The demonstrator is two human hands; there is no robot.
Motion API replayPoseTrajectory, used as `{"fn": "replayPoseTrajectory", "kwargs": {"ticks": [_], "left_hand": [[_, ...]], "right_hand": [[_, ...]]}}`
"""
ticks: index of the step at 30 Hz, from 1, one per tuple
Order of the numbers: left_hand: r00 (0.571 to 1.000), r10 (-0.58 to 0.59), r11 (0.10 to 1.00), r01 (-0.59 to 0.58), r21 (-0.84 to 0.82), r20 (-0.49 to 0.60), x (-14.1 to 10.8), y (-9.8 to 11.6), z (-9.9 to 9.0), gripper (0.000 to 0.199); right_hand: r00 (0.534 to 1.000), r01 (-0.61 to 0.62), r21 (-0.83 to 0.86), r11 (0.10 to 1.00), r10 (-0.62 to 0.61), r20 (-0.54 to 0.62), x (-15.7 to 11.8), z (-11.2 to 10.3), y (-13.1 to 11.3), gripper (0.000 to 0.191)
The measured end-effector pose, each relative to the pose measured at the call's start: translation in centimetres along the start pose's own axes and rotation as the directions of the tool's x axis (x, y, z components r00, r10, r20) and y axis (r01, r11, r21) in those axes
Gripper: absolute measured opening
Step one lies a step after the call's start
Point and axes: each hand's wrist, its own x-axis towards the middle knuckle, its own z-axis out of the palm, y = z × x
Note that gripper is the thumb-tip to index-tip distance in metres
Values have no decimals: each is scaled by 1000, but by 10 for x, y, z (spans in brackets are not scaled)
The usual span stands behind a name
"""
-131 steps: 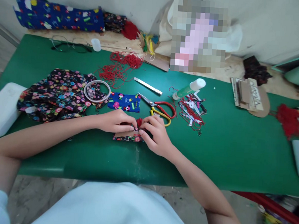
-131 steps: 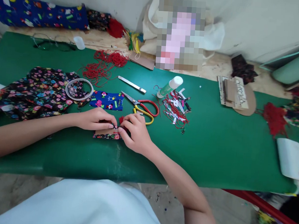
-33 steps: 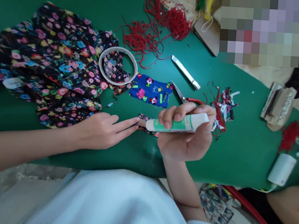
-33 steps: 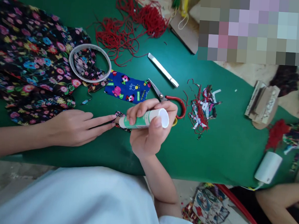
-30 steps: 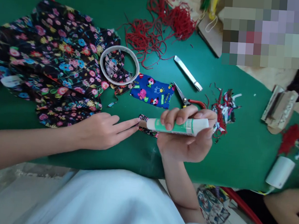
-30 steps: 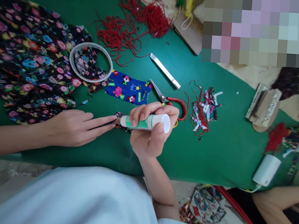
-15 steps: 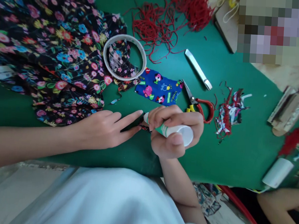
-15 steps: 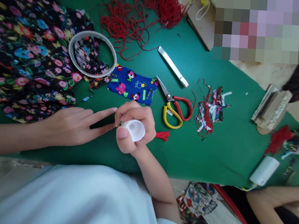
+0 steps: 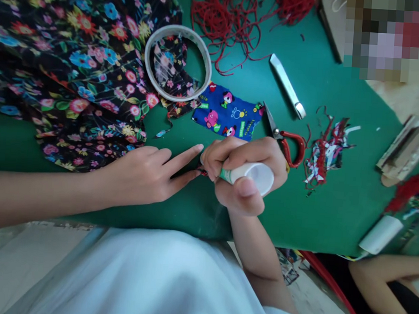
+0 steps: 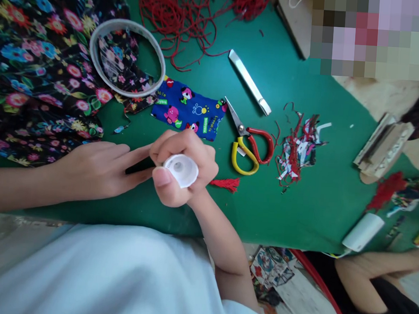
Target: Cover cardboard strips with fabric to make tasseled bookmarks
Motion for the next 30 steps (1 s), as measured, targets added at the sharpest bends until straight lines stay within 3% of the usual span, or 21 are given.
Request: {"fn": "replayPoseTrajectory", "kwargs": {"ticks": [5,7,9,12,15,22,30], "left_hand": [[998,10,999,-8,37,-57,-1,1,1,27],[997,32,997,-27,71,-71,-1,0,1,29],[994,61,993,-51,108,-86,-1,0,0,31],[993,81,984,-66,166,-82,0,-1,-3,32],[992,91,981,-75,181,-84,0,-1,-4,32],[991,80,978,-58,202,-103,-3,-1,1,33],[995,48,981,-31,191,-90,-6,1,3,38]], "right_hand": [[999,-5,58,998,3,34,-4,1,-1,21],[997,-56,165,985,47,59,-3,-9,-6,23],[982,-187,268,945,171,81,1,-23,-15,25],[991,-133,317,939,126,42,9,-42,-28,35],[997,-72,197,978,71,14,12,-50,-31,41],[991,32,203,979,-58,122,2,-35,-7,25],[991,-7,231,973,-25,135,5,-24,6,10]]}}
